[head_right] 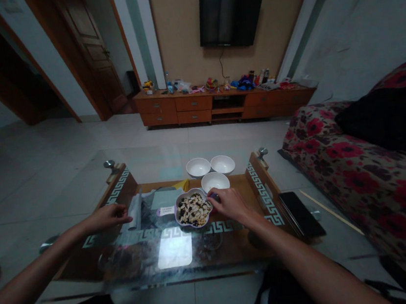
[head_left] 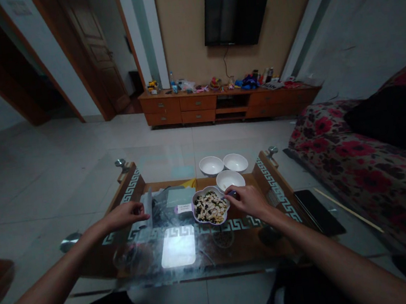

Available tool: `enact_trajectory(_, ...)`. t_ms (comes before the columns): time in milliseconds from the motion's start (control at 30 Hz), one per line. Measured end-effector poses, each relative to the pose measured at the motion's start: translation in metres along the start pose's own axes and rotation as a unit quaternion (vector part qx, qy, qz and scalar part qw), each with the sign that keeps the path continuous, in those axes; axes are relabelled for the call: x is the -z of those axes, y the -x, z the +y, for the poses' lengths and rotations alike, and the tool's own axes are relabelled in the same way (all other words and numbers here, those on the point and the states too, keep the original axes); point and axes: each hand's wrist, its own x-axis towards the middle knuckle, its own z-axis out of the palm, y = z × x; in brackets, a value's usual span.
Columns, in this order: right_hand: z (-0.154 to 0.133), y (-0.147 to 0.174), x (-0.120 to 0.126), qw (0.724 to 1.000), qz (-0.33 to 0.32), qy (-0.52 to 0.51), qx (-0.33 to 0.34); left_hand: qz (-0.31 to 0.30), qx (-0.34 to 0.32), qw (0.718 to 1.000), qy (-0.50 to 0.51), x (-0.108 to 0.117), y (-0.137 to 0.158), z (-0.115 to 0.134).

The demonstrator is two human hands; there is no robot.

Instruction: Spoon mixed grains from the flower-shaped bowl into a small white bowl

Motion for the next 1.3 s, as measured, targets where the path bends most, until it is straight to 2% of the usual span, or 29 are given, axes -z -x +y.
enact_trajectory(267,0.001,0.0,-0.004,0.999,-0.028,0.002,0.016,-0.004,-0.003,1.0,0.017,0.0,0.0,-0.001)
enact_trajectory(433,0.0,-0.001,-0.005,1.0,-0.021,0.0,0.013,-0.007,-0.006,1.0,0.024,0.0,-0.001,-0.001)
enact_trajectory(567,0.002,-0.003,0.0,0.999,0.019,-0.025,0.012,-0.007,0.002,0.999,0.033,0.0,-0.001,-0.003)
enact_trajectory(867,0.026,-0.008,0.031,0.974,0.199,-0.091,-0.052,-0.008,0.002,1.0,0.026,-0.002,-0.007,-0.012)
enact_trajectory(1067,0.027,-0.006,0.038,0.974,0.205,-0.079,-0.061,0.003,0.009,1.0,0.025,-0.004,-0.009,-0.018)
enact_trajectory(1300,0.027,-0.004,0.042,0.975,0.2,-0.075,-0.055,-0.002,0.01,1.0,0.029,-0.002,-0.007,-0.011)
